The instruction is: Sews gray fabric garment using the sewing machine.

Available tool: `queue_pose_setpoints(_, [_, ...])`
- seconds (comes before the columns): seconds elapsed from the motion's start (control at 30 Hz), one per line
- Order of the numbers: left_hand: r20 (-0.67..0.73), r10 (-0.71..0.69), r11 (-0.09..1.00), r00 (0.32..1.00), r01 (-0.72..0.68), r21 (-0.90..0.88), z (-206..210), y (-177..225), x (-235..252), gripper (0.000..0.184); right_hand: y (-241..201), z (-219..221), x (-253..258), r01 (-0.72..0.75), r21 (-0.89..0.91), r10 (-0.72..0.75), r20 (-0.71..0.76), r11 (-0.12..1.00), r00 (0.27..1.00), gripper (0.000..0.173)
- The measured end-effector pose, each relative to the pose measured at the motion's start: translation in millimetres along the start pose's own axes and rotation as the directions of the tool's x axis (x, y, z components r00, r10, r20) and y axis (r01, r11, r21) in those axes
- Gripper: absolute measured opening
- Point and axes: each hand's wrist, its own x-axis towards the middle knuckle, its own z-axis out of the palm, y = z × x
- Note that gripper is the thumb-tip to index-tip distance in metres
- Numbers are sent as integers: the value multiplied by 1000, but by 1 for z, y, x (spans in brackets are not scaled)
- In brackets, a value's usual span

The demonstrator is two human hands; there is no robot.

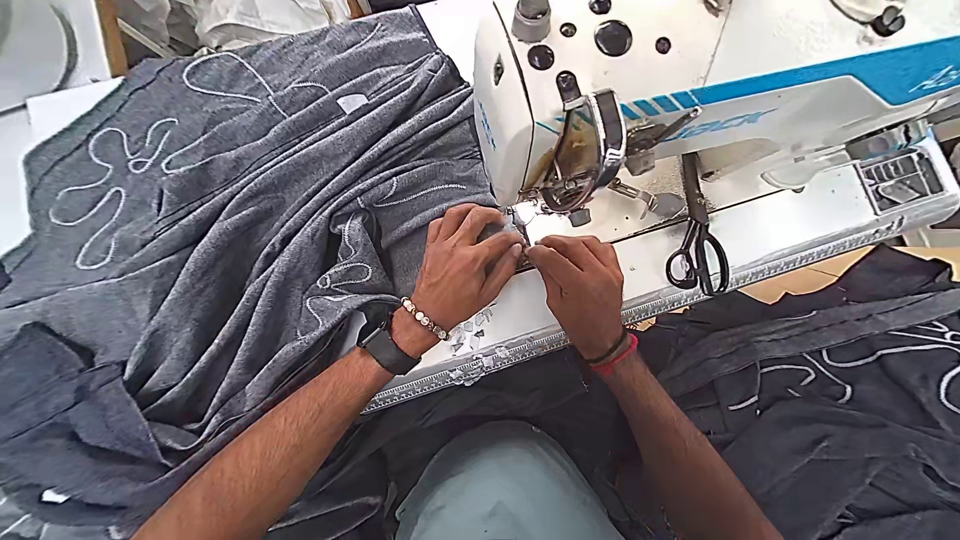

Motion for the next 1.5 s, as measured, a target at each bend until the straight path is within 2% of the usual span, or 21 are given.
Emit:
queue_pose_setpoints(0.1, [46, -32, 983, 998, 23, 181, -3, -3, -1, 41, 0, -2, -3, 44, 12, -43, -17, 999, 999, 20])
queue_pose_setpoints(0.2, [27, -26, 959, 999, 17, 282, -1, -4, -2, 43, 4, -7, 2, 129, -38, -128, 35, 991, 991, 24])
queue_pose_setpoints(0.27, [13, 11, 961, 1000, -14, 277, -1, -6, -4, 43, 4, -15, 8, 208, -114, -196, 109, 972, 975, 25])
queue_pose_setpoints(0.37, [21, 158, 971, 987, -160, 180, -4, -11, -5, 37, 1, -23, 15, 274, -153, -246, 183, 949, 952, 24])
queue_pose_setpoints(0.47, [43, 215, 964, 976, -219, 148, -8, -17, -3, 36, 0, -23, 16, 229, -128, -201, 200, 965, 959, 23])
queue_pose_setpoints(0.57, [38, 228, 959, 973, -231, 162, -7, -25, 2, 35, -4, -21, 18, 171, -188, -124, 235, 967, 964, 24])
queue_pose_setpoints(0.77, [-20, 356, 924, 934, -349, 156, -13, -48, 23, 30, -5, -7, 34, 168, -323, -74, 285, 931, 956, 35])
queue_pose_setpoints(0.87, [-32, 362, 917, 932, -349, 191, -15, -57, 33, 26, -10, -3, 40, 162, -362, -39, 323, 918, 946, 36])
queue_pose_setpoints(0.93, [-32, 356, 916, 934, -342, 211, -17, -62, 39, 24, -7, -21, 45, 104, -312, 3, 323, 944, 946, 30])
queue_pose_setpoints(1.0, [-27, 364, 908, 931, -348, 233, -19, -68, 45, 22, 14, -62, 50, -31, -297, 103, 231, 954, 967, 27])
queue_pose_setpoints(1.1, [-31, 365, 905, 931, -346, 249, -19, -71, 50, 23, 87, -127, 42, -312, -459, 350, -4, 832, 937, 35])
queue_pose_setpoints(1.17, [-43, 369, 903, 928, -347, 252, -18, -72, 52, 22, 131, -129, 31, -404, -513, 430, -73, 758, 900, 35])
queue_pose_setpoints(1.23, [-41, 379, 901, 925, -359, 242, -19, -72, 51, 22, 146, -110, 28, -406, -531, 435, -76, 744, 897, 35])
queue_pose_setpoints(1.5, [6, 429, 888, 903, -423, 178, -16, -68, 39, 25, 137, -103, 13, -442, -457, 442, -114, 772, 890, 37])
